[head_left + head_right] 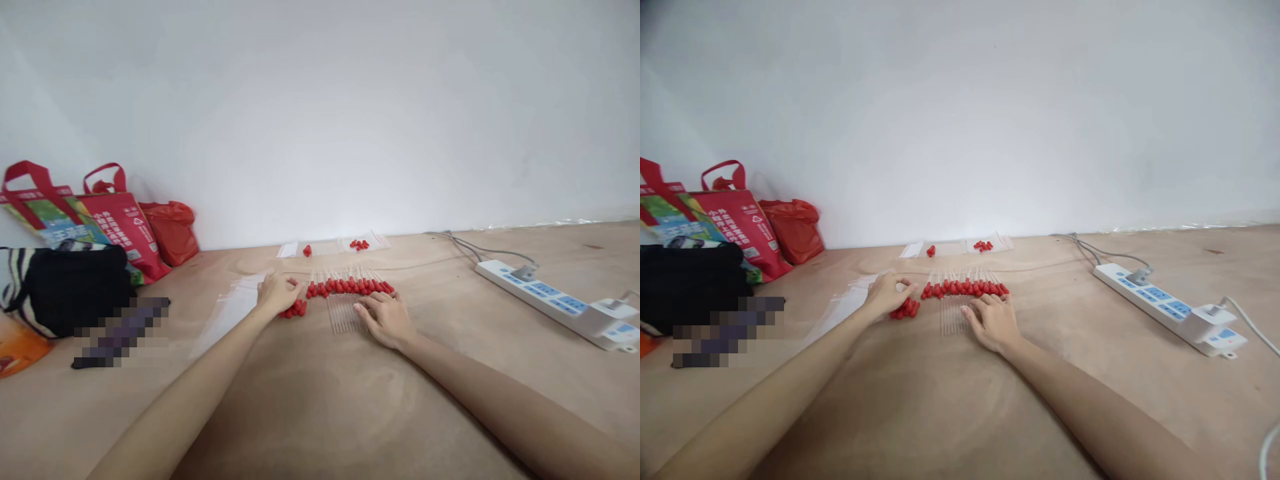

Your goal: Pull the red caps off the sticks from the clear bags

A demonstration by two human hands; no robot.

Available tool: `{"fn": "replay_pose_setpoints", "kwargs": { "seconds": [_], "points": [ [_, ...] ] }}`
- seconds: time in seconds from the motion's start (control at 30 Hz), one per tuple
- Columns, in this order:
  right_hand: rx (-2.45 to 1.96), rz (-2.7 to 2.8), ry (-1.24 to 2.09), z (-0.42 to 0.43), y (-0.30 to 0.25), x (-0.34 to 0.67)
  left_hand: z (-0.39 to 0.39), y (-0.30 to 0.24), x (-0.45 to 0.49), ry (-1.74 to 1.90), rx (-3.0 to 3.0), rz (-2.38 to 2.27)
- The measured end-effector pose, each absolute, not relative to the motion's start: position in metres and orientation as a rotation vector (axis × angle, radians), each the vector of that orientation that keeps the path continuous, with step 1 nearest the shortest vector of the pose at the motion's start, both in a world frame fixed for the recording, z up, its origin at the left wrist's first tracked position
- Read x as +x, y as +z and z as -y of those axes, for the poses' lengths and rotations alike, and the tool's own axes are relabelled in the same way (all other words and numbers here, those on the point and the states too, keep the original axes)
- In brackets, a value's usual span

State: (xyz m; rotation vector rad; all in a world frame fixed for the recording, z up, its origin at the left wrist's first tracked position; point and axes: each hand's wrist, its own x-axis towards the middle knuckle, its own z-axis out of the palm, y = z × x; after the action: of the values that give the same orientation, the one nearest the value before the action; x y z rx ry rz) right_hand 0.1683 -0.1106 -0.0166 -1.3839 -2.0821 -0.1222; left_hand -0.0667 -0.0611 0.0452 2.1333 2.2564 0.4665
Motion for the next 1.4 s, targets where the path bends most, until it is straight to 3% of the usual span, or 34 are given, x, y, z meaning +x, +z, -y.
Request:
{"fn": "replay_pose_setpoints", "kwargs": {
  "seconds": [0.33,0.57,0.73,1.0,1.4],
  "points": [
    [-1.375,1.856,-0.103,0.099,-0.021,0.184,0.016,0.044,-0.042,0.187,1.989,-2.267],
    [-1.311,1.799,-0.156,0.098,-0.023,0.182,0.055,0.061,-0.05,0.579,2.333,-2.312],
    [-1.202,1.839,-0.307,0.103,-0.021,0.18,0.102,0.039,-0.053,1.19,2.921,-1.689],
    [-0.952,2.202,-0.42,0.115,-0.013,0.172,0.122,0.001,-0.048,1.322,3.024,-1.206],
    [-0.807,2.247,-0.371,0.112,-0.016,0.166,0.122,0.002,-0.045,1.152,3.062,-1.075]
  ]
}}
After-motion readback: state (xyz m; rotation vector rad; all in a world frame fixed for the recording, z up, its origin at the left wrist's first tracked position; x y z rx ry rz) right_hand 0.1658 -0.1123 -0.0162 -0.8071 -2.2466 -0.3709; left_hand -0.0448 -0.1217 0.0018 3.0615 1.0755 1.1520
